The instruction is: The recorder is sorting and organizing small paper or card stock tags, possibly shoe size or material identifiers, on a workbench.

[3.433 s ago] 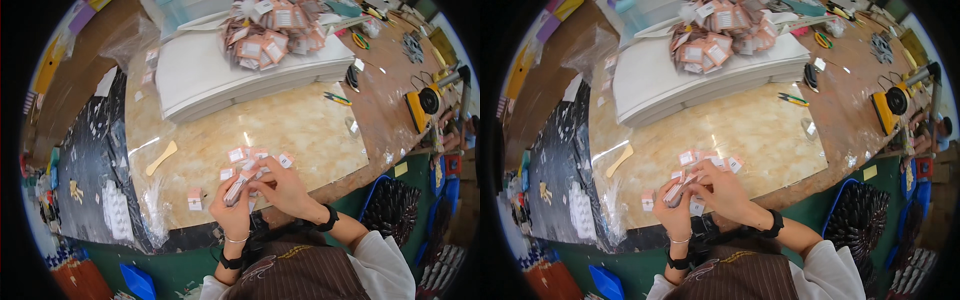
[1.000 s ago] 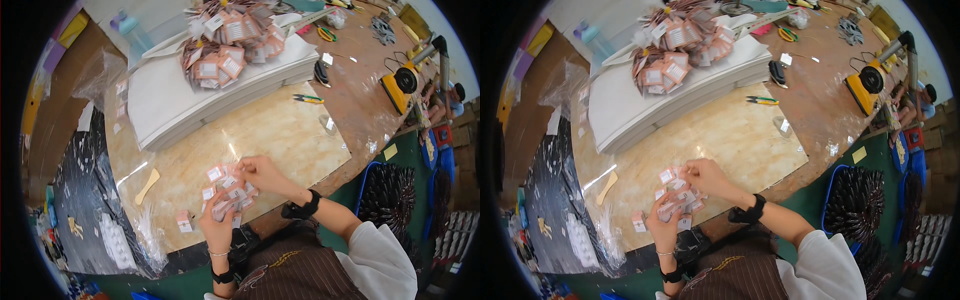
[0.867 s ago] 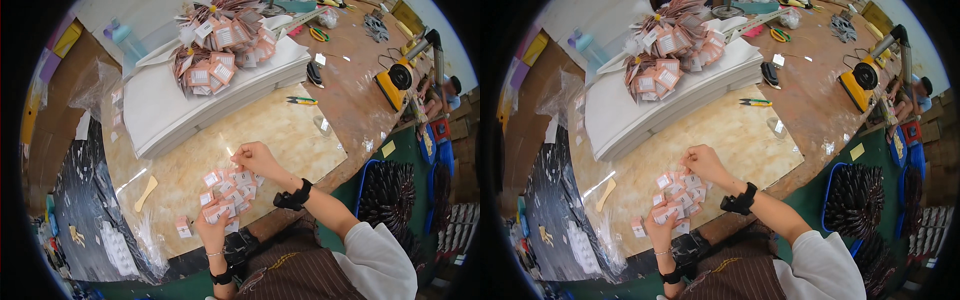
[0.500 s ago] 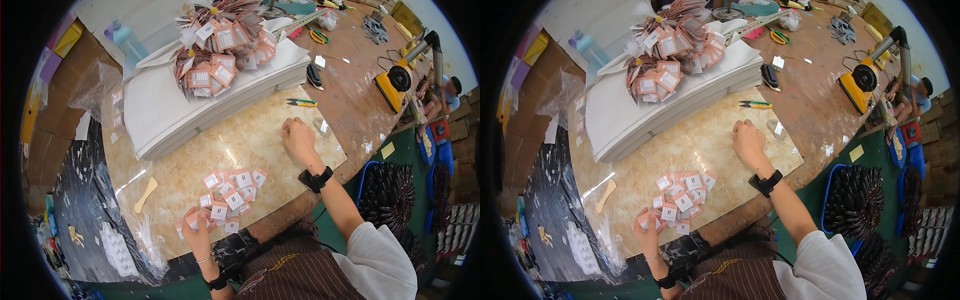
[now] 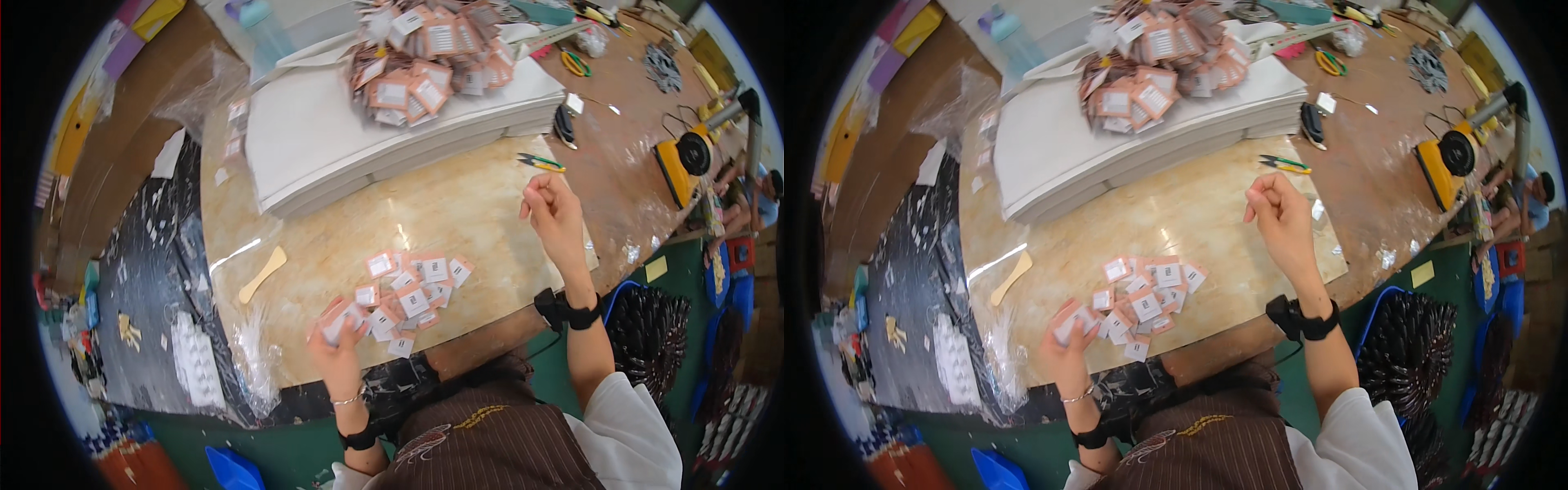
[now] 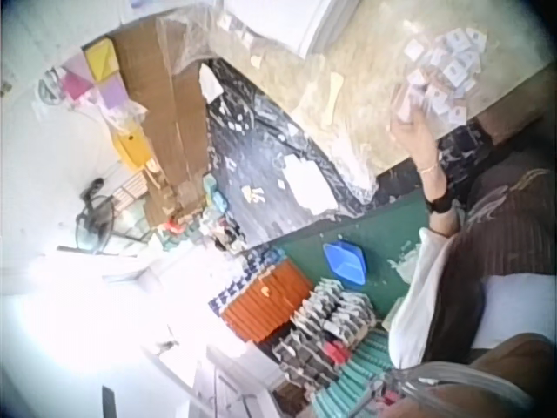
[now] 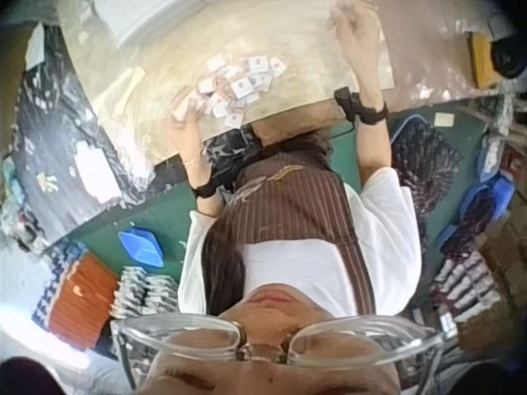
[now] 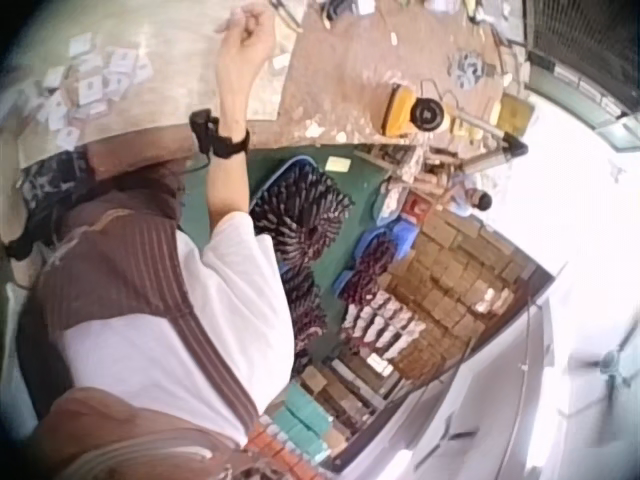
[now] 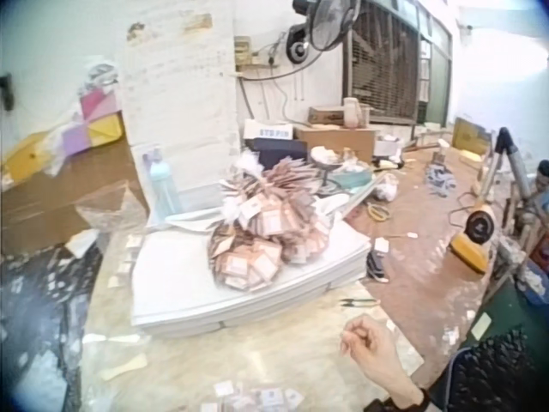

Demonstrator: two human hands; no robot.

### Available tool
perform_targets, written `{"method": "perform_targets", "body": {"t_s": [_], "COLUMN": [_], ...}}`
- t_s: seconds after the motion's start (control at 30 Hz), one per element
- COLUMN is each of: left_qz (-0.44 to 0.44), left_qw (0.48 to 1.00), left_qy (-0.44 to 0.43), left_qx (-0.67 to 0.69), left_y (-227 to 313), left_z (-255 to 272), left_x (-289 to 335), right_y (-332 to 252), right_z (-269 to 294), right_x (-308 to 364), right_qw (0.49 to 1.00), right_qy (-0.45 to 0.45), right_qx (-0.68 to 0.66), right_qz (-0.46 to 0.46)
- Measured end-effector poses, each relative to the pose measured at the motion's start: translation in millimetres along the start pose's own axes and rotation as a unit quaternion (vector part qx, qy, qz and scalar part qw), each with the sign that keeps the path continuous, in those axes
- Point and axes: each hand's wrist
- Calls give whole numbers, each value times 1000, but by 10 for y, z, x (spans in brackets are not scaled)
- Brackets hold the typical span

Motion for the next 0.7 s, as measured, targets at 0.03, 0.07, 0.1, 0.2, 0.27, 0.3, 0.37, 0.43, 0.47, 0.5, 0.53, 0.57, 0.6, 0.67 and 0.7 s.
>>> {"method": "perform_targets", "body": {"t_s": [0.03,0.07,0.1,0.2,0.27,0.3,0.37,0.43,0.47,0.5,0.53,0.57,0.6,0.67,0.7], "left_qz": [8,17,26,22,7,0,-21,-38,-44,-50,-54,-58,-62,-51,-45], "left_qw": [1000,999,998,995,998,999,999,999,999,999,998,998,998,999,999], "left_qy": [-7,-12,-18,-37,-30,-27,-16,-6,-3,1,3,6,8,-1,-6], "left_qx": [16,33,50,87,60,46,31,22,22,21,21,21,21,10,5], "left_y": [43,86,114,154,184,197,213,209,202,195,189,177,170,183,185], "left_z": [-92,-189,-255,-415,-488,-521,-578,-608,-618,-622,-617,-609,-605,-608,-611], "left_x": [-7,3,18,66,120,142,179,200,207,210,209,205,205,221,227], "right_y": [-40,-110,-193,-365,-393,-394,-378,-327,-312,-314,-329,-343,-351,-348,-353], "right_z": [-51,-165,-335,-726,-901,-973,-1087,-1131,-1140,-1141,-1140,-1139,-1133,-1115,-1114], "right_x": [78,179,297,608,731,779,848,873,880,885,892,896,892,875,873], "right_qw": [1000,997,991,963,943,945,947,958,963,965,966,967,967,967,968], "right_qy": [-28,-71,-114,-250,-316,-309,-297,-274,-262,-258,-254,-250,-250,-250,-244], "right_qx": [-7,-18,-28,-26,-41,-54,-81,-55,-41,-39,-36,-34,-17,15,1], "right_qz": [1,-28,-56,-97,-95,-94,-91,-55,-37,-37,-36,-36,-42,-51,-60]}}
Point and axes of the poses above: each hand's wrist, its own x-axis away from the middle knuckle, its own z-axis out of the back of the hand, y = z × x, and after that the axes turned 3 degrees about x, right-handed
